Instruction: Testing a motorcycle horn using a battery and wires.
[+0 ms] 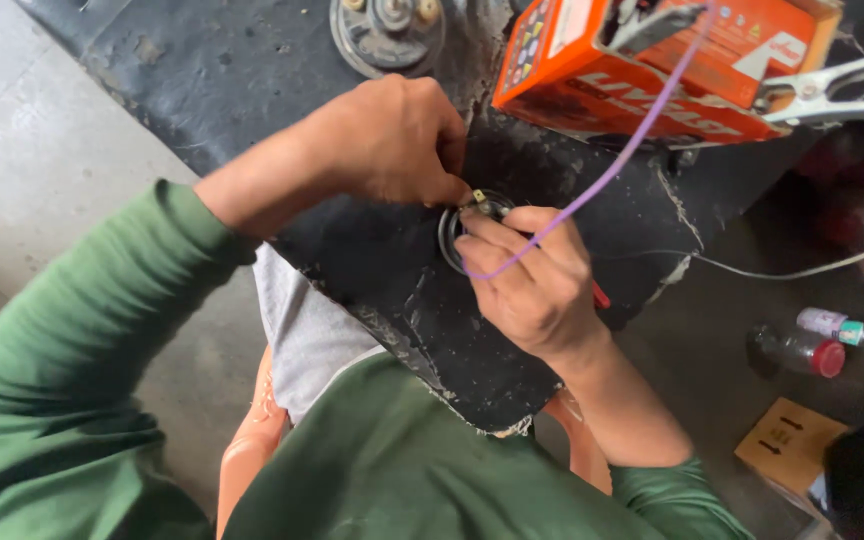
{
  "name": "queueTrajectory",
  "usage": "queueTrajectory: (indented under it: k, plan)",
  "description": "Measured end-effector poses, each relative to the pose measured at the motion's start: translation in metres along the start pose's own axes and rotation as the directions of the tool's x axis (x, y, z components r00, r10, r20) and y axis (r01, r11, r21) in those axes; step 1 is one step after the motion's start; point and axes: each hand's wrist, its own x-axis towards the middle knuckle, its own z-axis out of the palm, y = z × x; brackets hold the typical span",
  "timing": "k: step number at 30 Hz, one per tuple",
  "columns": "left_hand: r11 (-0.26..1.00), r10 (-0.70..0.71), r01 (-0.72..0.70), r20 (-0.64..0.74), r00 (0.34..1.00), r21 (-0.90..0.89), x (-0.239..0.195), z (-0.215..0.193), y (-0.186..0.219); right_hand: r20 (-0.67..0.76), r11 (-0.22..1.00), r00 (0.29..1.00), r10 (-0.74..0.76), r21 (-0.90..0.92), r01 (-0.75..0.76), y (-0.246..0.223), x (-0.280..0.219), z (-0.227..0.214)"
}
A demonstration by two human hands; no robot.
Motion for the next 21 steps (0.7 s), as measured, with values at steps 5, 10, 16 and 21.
queueTrajectory:
  k: [5,10,16,21]
  plan:
    - [0.994,-0.073,0.068,0.051,0.996,0.086,-0.009,0.007,0.007,0.000,0.997,0.998,0.057,0.044,-0.057,-0.008,-0.004,-0.016]
    - [0.952,-0.071,-0.085,-0.481,0.874,-0.295,-0.062,0.039,0.021,-0.184,0.922,0.903,0.388,0.057,-0.384,-0.006,-0.041,-0.039]
    - [0.978,-0.024,-0.094,-0.546,0.838,-0.187,-0.088,0.056,0.049,-0.187,0.842,0.846,0.500,-0.122,-0.525,0.017,-0.096,-0.060]
    - [0.992,0.118,-0.129,-0.389,0.913,-0.001,-0.072,0.039,0.059,-0.158,0.768,0.766,0.624,-0.060,-0.638,0.027,-0.102,-0.061]
